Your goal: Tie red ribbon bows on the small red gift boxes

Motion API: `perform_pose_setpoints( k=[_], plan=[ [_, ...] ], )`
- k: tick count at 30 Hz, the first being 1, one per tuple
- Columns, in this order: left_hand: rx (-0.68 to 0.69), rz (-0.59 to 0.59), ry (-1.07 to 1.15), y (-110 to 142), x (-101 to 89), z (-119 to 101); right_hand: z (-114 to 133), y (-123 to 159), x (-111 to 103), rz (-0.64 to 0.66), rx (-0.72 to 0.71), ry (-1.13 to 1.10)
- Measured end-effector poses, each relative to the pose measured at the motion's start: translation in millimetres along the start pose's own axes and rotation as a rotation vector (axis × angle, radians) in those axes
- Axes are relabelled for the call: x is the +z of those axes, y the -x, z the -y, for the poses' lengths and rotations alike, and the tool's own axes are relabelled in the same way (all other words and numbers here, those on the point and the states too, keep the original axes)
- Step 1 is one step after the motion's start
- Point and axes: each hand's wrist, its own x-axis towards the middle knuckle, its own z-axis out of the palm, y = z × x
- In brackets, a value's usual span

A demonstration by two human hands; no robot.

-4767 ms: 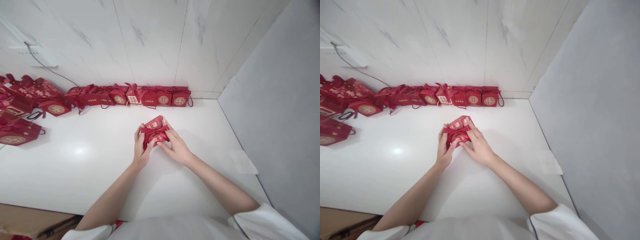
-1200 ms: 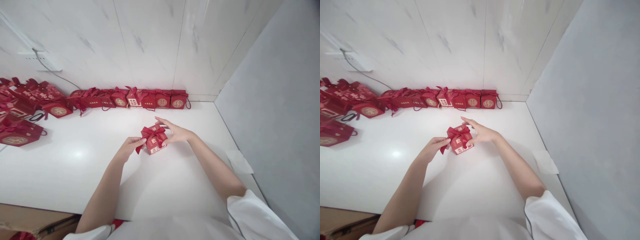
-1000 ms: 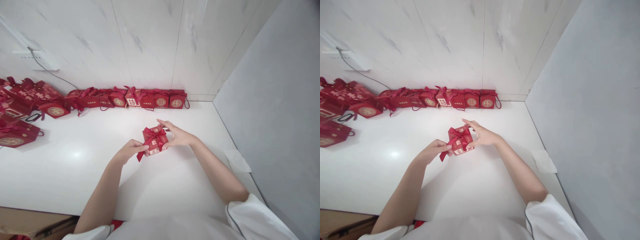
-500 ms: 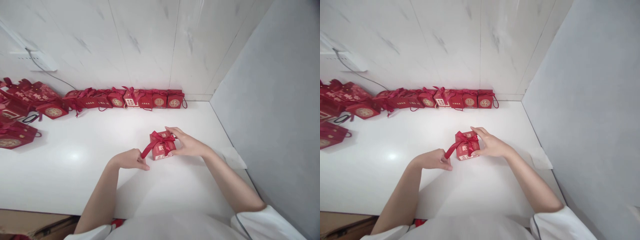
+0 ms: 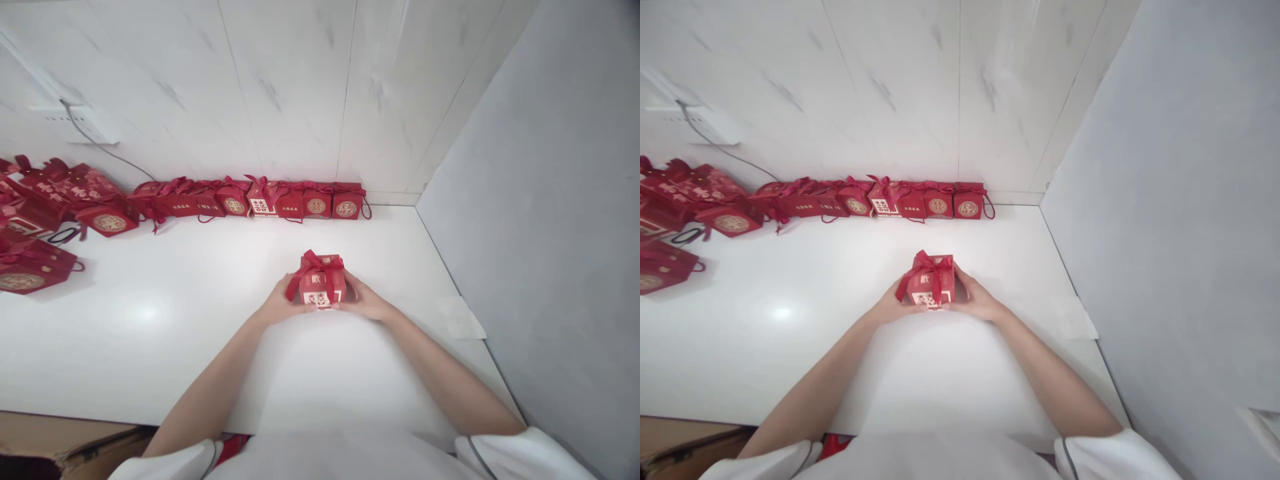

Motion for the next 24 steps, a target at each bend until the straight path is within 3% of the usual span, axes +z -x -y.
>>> perform_pose_setpoints(
  k=[6,14,24],
  plan=[
    [-0.035,-0.177,0.107,-16,9.4,16,-4,-11,11,-0.138,0.046,-0.188],
    [-0.044,-0.209,-0.014,-18,15.4,23,-4,-11,18,-0.272,0.054,-0.112],
    [-0.007,-0.207,-0.011,-15,15.1,24,-9,-7,16,-0.288,0.094,-0.060]
  ],
)
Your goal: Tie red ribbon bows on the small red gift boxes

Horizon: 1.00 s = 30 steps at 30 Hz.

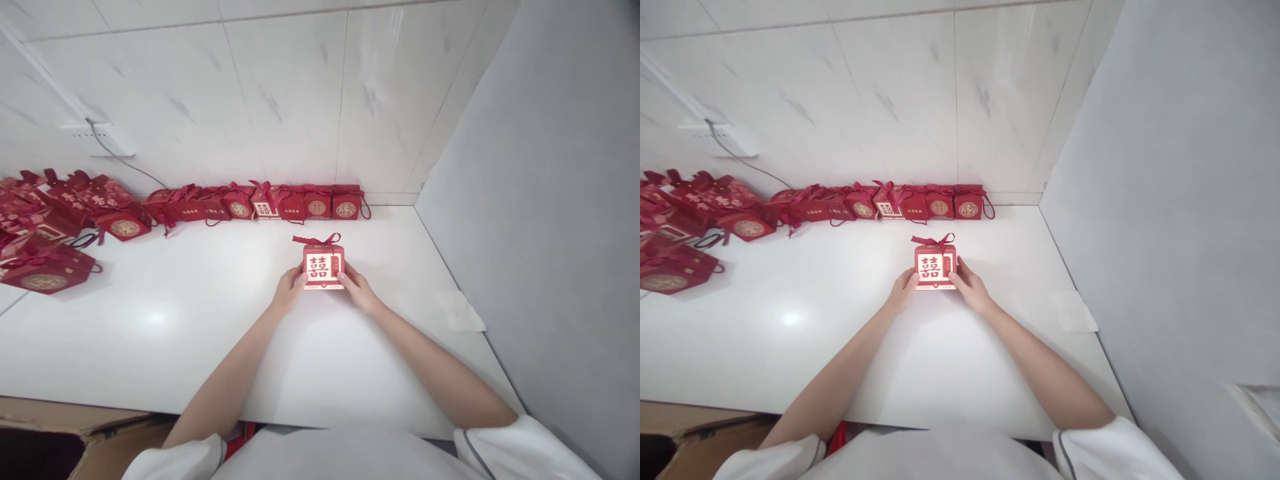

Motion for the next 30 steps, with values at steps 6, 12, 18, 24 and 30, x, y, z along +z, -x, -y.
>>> perform_pose_setpoints(
  k=[6,12,18,24,30],
  plan=[
    [-0.001,0.012,0.035,3.2,-2.1,-0.6,-6.5,0.4,-2.4,0.005,-0.034,0.104],
    [0.005,0.019,0.052,5.7,-5.4,-1.8,-8.9,0.7,-3.1,0.037,-0.074,0.108],
    [0.025,0.057,0.067,8.3,-6.0,-7.4,-1.7,3.1,-4.0,0.091,-0.151,0.007],
    [0.003,0.064,0.060,7.4,-5.5,-8.9,-0.9,1.8,-3.1,0.089,-0.162,0.019],
    [0.059,0.082,0.061,7.3,-6.3,-8.3,-6.5,2.9,-6.0,0.071,-0.167,0.084]
  ],
)
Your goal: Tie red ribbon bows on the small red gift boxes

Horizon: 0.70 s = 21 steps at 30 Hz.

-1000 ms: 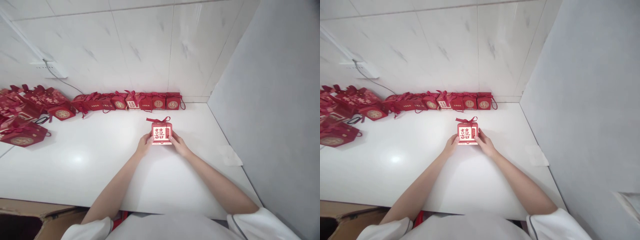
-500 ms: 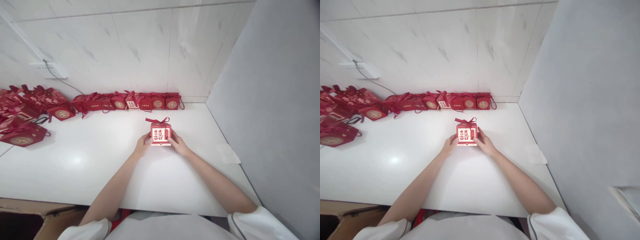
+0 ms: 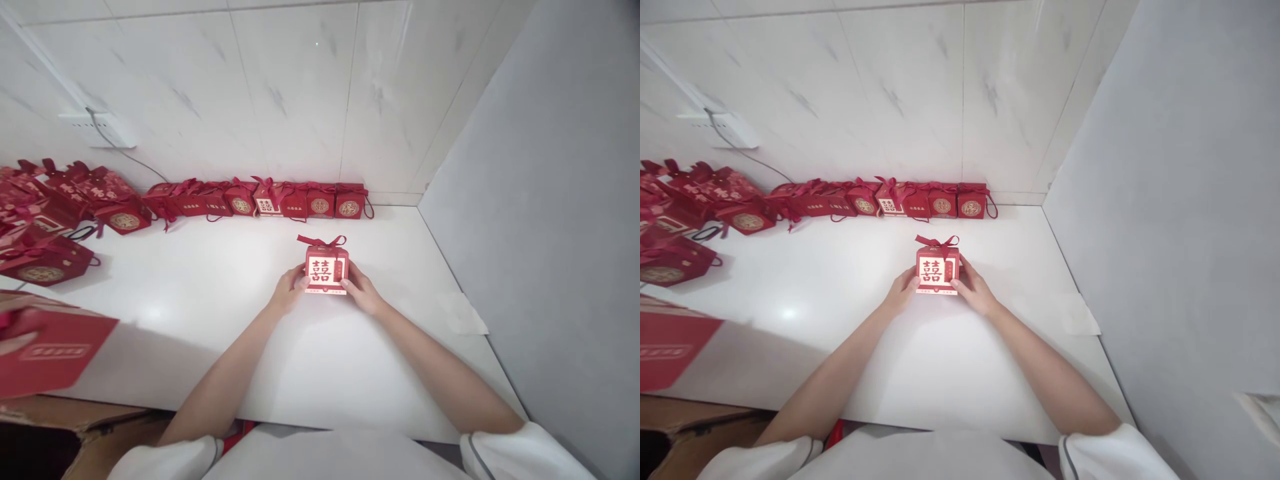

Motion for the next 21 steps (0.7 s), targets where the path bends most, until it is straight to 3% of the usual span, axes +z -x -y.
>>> perform_pose_setpoints(
  k=[5,10,12,16,21],
  plan=[
    [0.012,0.011,-0.085,1,1.1,-6,-10,2,1,-0.121,-0.023,0.035],
    [-0.053,-0.120,-0.090,2,7.5,0,-14,-1,7,-0.271,0.007,0.189],
    [-0.015,-0.106,-0.126,2,9.4,2,-13,-1,8,-0.300,0.001,0.243],
    [0.084,-0.037,-0.160,3,9.2,-2,-5,4,6,-0.246,-0.045,0.197],
    [-0.037,0.021,0.108,3,6.1,-7,3,10,1,-0.139,-0.139,0.123]
  ],
)
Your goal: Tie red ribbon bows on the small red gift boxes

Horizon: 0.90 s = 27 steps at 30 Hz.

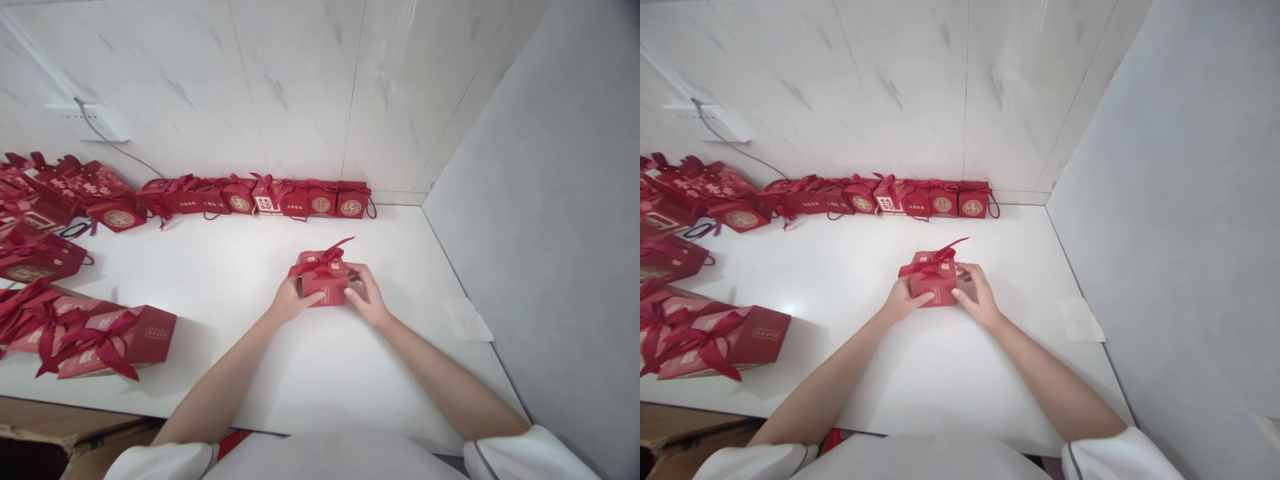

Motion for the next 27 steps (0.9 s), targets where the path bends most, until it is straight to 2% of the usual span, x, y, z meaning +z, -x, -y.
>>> perform_pose_setpoints(
  k=[3,6,12,15,20,27],
  plan=[
    [-0.144,-0.102,0.266,-1,-0.8,2,1,-2,1,0.081,-0.031,-0.068],
    [-0.300,-0.175,0.374,-4,-0.3,6,1,-6,3,0.216,0.012,-0.154],
    [-0.338,-0.224,0.423,-6,0.2,2,2,-8,2,0.257,0.041,-0.181],
    [-0.412,-0.180,0.575,-5,0.0,-7,2,-7,2,0.265,-0.001,-0.189],
    [-0.520,0.008,0.861,-2,4.3,-15,-1,-6,4,0.243,-0.075,-0.147],
    [-0.672,0.078,0.999,-4,6.3,-12,-5,-7,3,0.250,-0.071,-0.206]
  ],
)
